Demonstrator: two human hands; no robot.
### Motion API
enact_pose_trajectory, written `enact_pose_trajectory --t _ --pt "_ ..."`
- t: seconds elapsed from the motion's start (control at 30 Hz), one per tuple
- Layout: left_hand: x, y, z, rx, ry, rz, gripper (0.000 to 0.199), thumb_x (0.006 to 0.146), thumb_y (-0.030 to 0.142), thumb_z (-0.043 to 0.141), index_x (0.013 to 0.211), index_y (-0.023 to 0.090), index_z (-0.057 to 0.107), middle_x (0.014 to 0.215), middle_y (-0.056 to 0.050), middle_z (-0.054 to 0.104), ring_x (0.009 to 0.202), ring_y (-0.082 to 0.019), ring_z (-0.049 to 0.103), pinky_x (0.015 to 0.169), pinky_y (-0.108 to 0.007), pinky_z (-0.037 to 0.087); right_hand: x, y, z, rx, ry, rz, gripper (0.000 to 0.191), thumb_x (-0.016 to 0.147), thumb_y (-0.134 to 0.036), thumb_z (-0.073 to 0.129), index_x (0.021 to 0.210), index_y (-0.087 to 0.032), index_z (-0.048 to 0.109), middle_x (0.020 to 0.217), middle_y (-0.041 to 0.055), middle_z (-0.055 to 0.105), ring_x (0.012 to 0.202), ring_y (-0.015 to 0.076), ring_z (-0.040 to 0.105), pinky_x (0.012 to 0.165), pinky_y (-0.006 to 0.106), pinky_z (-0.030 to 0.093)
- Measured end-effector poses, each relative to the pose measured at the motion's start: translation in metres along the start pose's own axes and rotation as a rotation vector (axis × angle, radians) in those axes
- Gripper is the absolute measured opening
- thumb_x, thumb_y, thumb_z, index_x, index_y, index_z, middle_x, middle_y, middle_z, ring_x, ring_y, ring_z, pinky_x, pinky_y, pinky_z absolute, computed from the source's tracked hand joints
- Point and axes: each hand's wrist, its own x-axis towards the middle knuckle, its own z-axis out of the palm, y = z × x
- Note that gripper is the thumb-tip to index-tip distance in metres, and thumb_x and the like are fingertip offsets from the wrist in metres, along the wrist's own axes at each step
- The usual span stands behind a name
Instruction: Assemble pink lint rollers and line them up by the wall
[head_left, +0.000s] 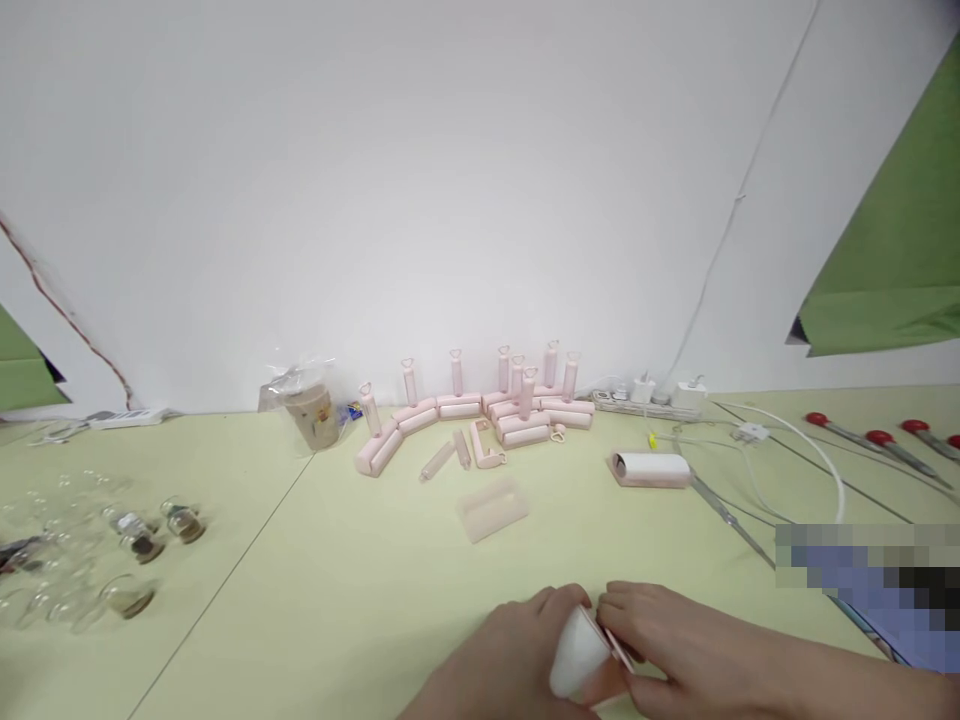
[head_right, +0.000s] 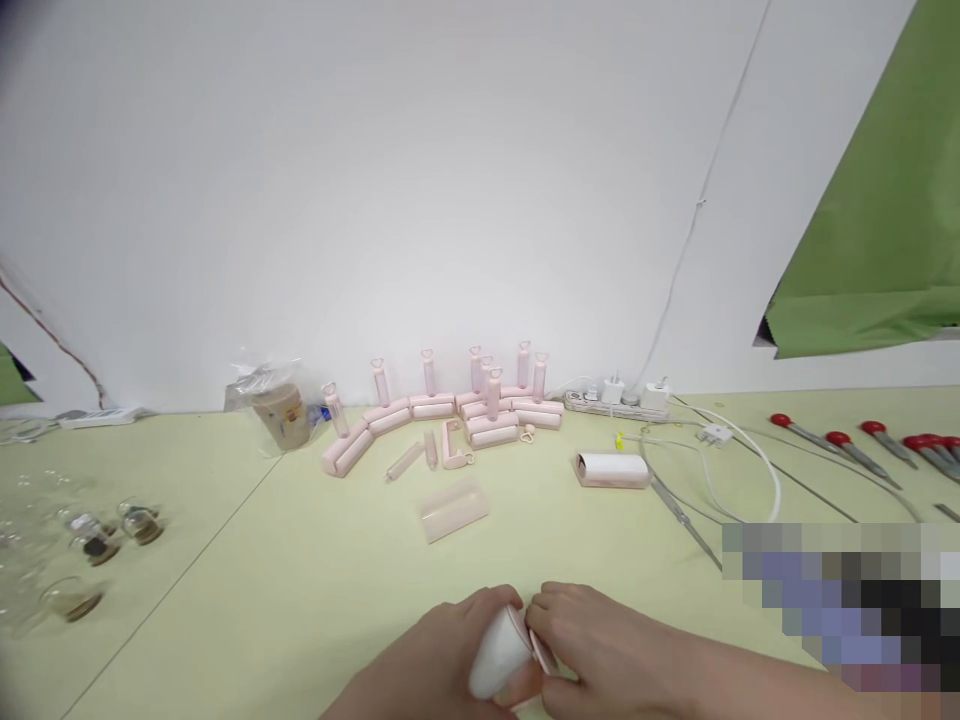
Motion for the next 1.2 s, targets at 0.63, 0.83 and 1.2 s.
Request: enact_pose_trajectory --t 0.63,0.83,1.2 --pt "-0.003 0.032 -0.011 0.024 -0.134 -0.094 0.029 0.069 0.029 0.062 0.098 0.034 0.059 0.086 -0.003 0.064 0.068 -0.026 0.060 0.064 -0.038 0.046 -0.013 -0.010 0.005 0.340 0.029 0.099 0.014 0.057 -0.013 0.051 0.054 -0.018 0.063 0.045 -0.0066 0.045 0.043 0.0081 0.037 0.042 0.018 0.032" --pt "-0.004 0.019 0.000 -0.061 -0.184 -0.051 0.038 0.069 0.021 0.062 0.104 0.035 0.059 0.085 -0.004 0.066 0.073 -0.029 0.062 0.073 -0.045 0.046 -0.026 -0.010 0.004 0.518 -0.036 0.120 0.016 0.061 -0.014 0.055 0.068 -0.020 0.069 0.055 -0.0054 0.058 0.050 0.0096 0.050 0.046 0.017 0.037" --pt "0.006 0.016 0.010 -0.415 0.128 -0.163 0.072 0.062 0.018 0.062 0.129 0.028 0.037 0.107 -0.007 0.059 0.093 -0.026 0.057 0.082 -0.038 0.044 -0.009 0.007 0.047 1.008 0.369 0.171 0.040 0.062 -0.049 0.068 0.092 -0.024 0.057 0.090 0.0028 0.061 0.081 0.0213 0.056 0.070 0.030 0.046"
